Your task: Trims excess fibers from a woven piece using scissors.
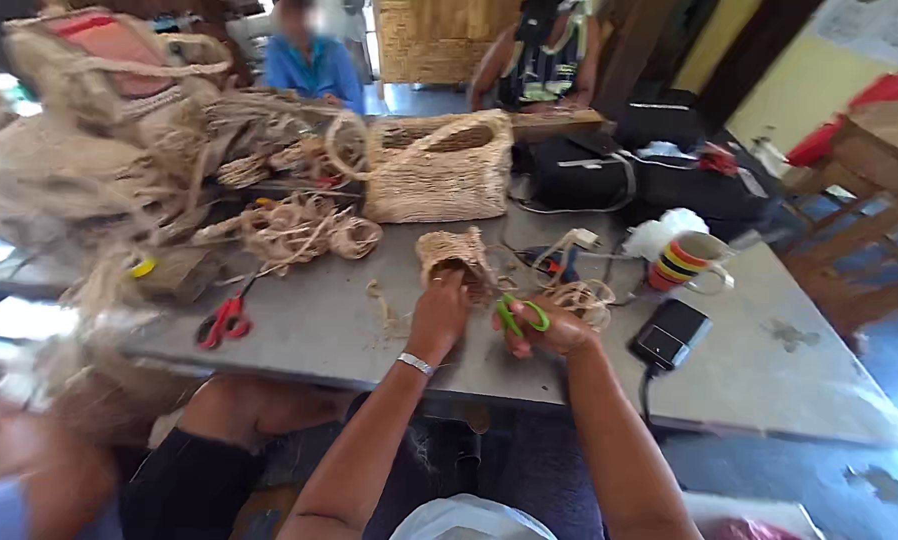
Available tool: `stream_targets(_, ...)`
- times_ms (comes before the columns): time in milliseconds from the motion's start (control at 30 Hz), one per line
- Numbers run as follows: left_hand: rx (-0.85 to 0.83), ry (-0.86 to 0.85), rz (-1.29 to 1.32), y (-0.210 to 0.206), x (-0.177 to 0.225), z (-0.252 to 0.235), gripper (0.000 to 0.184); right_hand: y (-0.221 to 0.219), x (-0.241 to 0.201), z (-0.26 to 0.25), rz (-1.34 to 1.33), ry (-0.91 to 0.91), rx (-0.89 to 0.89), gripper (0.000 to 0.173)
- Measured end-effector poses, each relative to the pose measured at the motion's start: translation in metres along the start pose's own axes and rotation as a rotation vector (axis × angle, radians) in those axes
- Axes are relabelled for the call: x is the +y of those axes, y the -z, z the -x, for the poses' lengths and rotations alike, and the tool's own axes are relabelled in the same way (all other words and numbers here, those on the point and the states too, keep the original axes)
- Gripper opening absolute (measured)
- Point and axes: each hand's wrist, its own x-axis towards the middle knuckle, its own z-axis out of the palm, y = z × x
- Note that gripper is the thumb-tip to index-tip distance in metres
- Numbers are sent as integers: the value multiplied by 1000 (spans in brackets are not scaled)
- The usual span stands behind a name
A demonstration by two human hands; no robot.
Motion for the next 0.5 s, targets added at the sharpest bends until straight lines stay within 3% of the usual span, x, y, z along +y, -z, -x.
stream_targets(133,-43,-161,-164,-18,2,-8,35,-28,-1,-7,103,191,289,39)
stream_targets(267,-32,-292,-120,-31,-5,-13,36,-27,20,-27,610,534,755,42)
stream_targets(500,22,-217,-33,-39,-12,-22,44,-25,20,-26,682,465,781,43)
